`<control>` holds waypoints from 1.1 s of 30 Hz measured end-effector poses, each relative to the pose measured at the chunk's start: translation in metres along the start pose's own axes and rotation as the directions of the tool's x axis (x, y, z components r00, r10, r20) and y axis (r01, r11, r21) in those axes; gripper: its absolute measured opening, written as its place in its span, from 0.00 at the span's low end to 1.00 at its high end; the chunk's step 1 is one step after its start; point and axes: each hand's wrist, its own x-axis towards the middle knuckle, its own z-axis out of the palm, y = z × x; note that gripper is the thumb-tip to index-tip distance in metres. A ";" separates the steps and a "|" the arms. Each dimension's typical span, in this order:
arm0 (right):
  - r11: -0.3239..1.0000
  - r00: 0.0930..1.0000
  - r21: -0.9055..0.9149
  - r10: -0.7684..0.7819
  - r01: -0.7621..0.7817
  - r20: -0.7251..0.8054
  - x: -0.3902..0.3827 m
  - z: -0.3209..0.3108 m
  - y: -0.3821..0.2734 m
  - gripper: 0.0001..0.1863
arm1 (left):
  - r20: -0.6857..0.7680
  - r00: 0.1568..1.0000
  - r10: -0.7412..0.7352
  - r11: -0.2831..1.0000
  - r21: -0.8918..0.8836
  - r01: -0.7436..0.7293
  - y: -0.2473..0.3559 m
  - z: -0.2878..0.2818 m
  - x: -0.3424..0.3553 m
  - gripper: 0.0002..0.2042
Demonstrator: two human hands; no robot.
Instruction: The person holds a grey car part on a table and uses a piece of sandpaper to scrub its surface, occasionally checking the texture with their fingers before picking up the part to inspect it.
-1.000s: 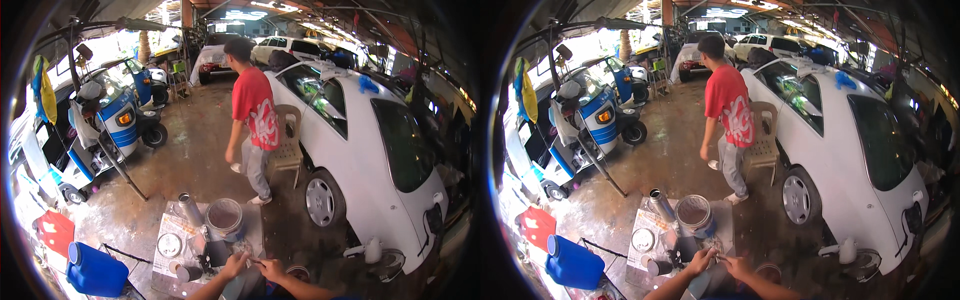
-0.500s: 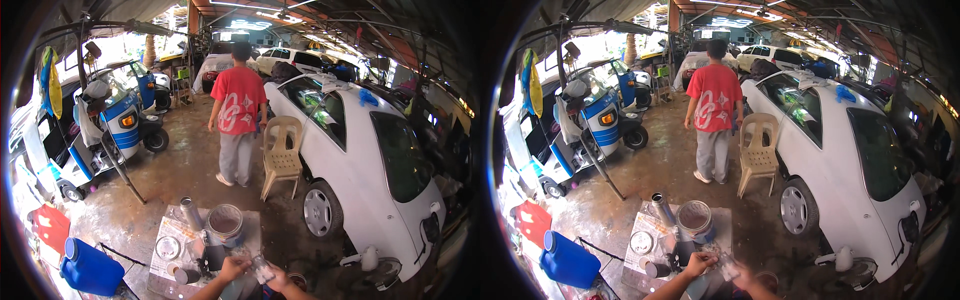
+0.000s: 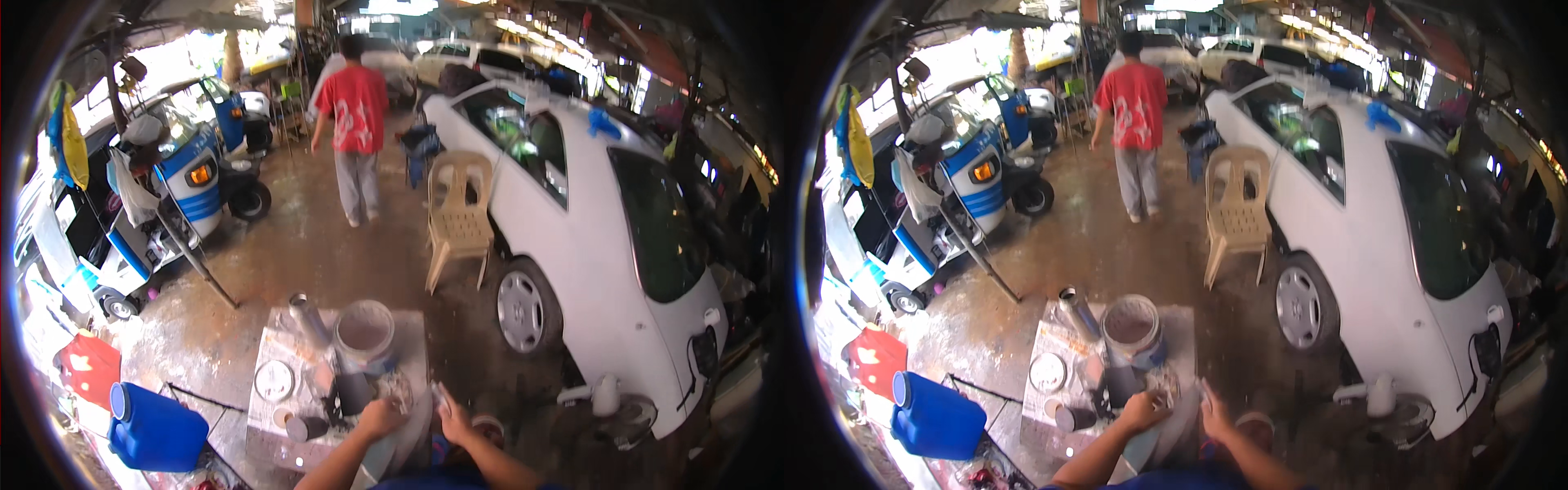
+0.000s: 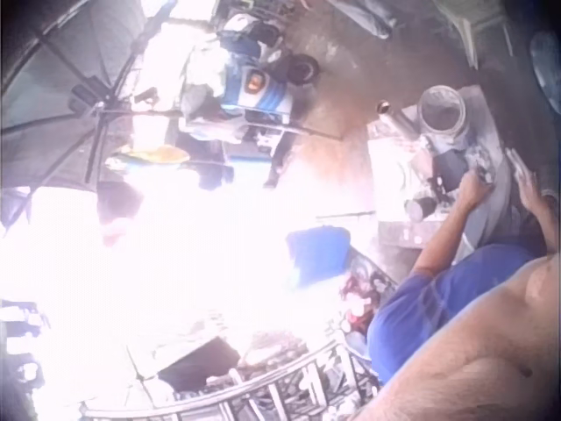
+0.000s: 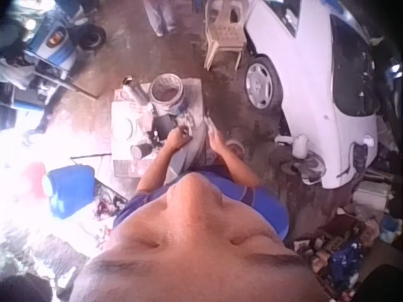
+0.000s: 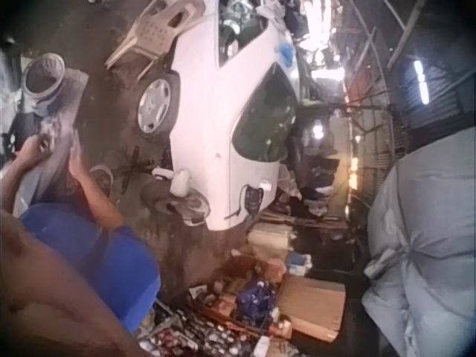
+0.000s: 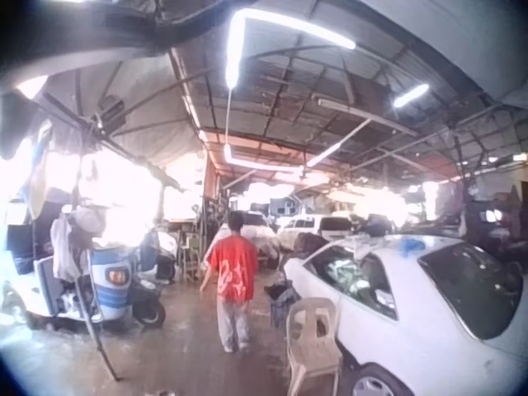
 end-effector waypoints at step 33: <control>0.780 0.987 0.613 0.161 -0.126 -0.002 -0.023 -0.017 -0.034 0.21 | 0.262 0.958 0.120 0.667 -0.735 0.118 0.045 -0.016 0.004 0.23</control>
